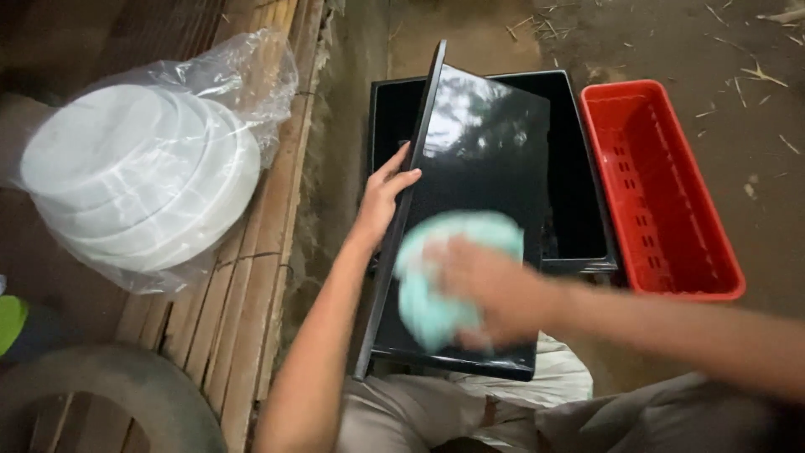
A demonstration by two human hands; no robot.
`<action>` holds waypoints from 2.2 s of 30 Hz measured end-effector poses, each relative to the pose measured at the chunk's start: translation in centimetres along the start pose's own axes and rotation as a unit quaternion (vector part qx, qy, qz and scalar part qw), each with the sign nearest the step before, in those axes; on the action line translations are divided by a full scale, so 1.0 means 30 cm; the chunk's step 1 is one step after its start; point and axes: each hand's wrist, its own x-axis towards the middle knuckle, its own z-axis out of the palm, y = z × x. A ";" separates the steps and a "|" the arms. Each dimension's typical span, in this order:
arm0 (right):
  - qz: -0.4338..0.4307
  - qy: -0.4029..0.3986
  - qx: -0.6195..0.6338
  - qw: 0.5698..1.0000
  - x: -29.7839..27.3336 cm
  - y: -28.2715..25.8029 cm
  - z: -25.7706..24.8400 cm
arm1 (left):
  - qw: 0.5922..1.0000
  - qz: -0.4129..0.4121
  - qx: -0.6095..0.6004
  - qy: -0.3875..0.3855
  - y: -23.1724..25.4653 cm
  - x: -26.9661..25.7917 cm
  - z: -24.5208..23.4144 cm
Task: Cleaning black plastic planter boxes by wiping them thoroughly with a damp cloth.
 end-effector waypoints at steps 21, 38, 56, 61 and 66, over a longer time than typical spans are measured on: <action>-0.085 0.004 -0.024 0.996 0.000 0.064 0.058 | 0.993 -0.007 0.091 0.069 0.010 0.039 -0.058; 0.012 0.005 -0.011 1.000 -0.003 0.014 0.045 | 0.955 -0.053 0.282 0.077 0.099 -0.118 0.105; -0.086 0.067 -0.004 0.994 -0.053 0.079 0.127 | 0.968 -0.052 0.227 0.088 0.171 -0.102 0.067; 0.164 0.106 -0.050 0.979 -0.137 0.473 0.061 | 0.968 -0.062 0.225 0.096 0.164 -0.099 0.035; 0.133 0.067 0.006 0.989 -0.114 0.162 0.014 | 0.969 -0.010 0.216 0.119 0.101 -0.028 -0.056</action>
